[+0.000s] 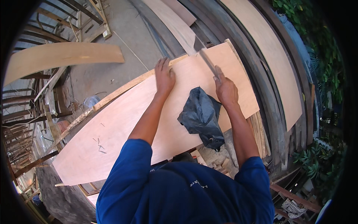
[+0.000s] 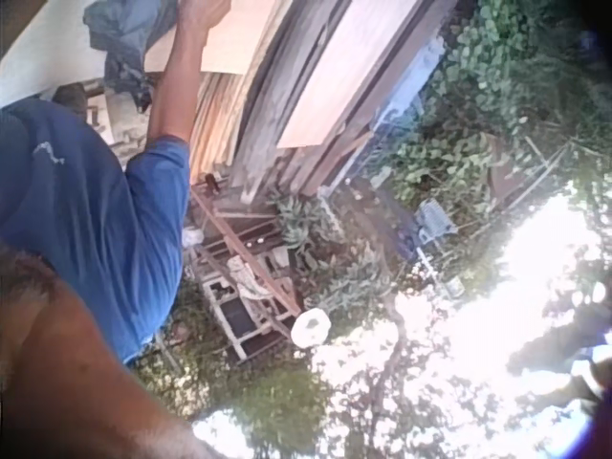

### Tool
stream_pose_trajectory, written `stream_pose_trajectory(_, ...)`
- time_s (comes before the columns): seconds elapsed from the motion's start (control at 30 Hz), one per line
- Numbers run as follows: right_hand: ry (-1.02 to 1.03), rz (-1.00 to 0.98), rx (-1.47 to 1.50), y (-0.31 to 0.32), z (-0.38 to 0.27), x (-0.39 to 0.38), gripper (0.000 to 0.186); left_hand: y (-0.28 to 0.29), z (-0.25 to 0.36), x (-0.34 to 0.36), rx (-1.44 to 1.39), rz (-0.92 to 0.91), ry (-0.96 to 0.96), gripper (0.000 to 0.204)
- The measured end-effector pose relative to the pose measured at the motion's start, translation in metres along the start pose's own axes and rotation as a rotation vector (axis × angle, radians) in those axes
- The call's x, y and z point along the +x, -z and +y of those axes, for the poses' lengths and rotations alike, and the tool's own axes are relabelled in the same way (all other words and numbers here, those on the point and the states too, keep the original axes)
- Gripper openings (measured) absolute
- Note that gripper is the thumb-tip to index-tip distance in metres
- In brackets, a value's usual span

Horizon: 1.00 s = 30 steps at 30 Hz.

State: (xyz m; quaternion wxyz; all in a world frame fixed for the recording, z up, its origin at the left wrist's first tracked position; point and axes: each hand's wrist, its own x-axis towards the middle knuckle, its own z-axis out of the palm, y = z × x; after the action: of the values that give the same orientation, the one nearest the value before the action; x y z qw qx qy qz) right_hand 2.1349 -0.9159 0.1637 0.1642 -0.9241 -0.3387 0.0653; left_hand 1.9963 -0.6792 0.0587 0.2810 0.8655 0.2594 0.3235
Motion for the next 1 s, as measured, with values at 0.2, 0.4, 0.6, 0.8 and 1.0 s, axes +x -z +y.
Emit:
stream_pose_trajectory(0.2,0.137,0.491,0.266,-0.025,-0.015,-0.024,0.052,0.143,-0.051,-0.127,0.554,-0.132,0.191,0.058)
stream_pose_trajectory(0.4,-0.008,0.24,0.136,-0.008,-0.029,-0.015,0.055,0.266,-0.102,-0.221,0.896,-0.093,0.697,0.071)
stream_pose_trajectory(0.6,-0.162,-0.052,-0.071,-0.017,-0.022,-0.015,0.054,0.291,-0.117,-0.251,0.743,-0.094,0.649,0.07)
stream_pose_trajectory(0.8,-0.023,0.412,0.167,-0.039,-0.027,-0.03,0.054,0.302,-0.115,-0.267,0.655,-0.09,0.511,0.059)
stream_pose_trajectory(1.0,-0.098,0.138,0.003,-0.002,-0.055,-0.018,0.053,0.353,-0.127,-0.306,0.537,-0.176,0.359,0.044)
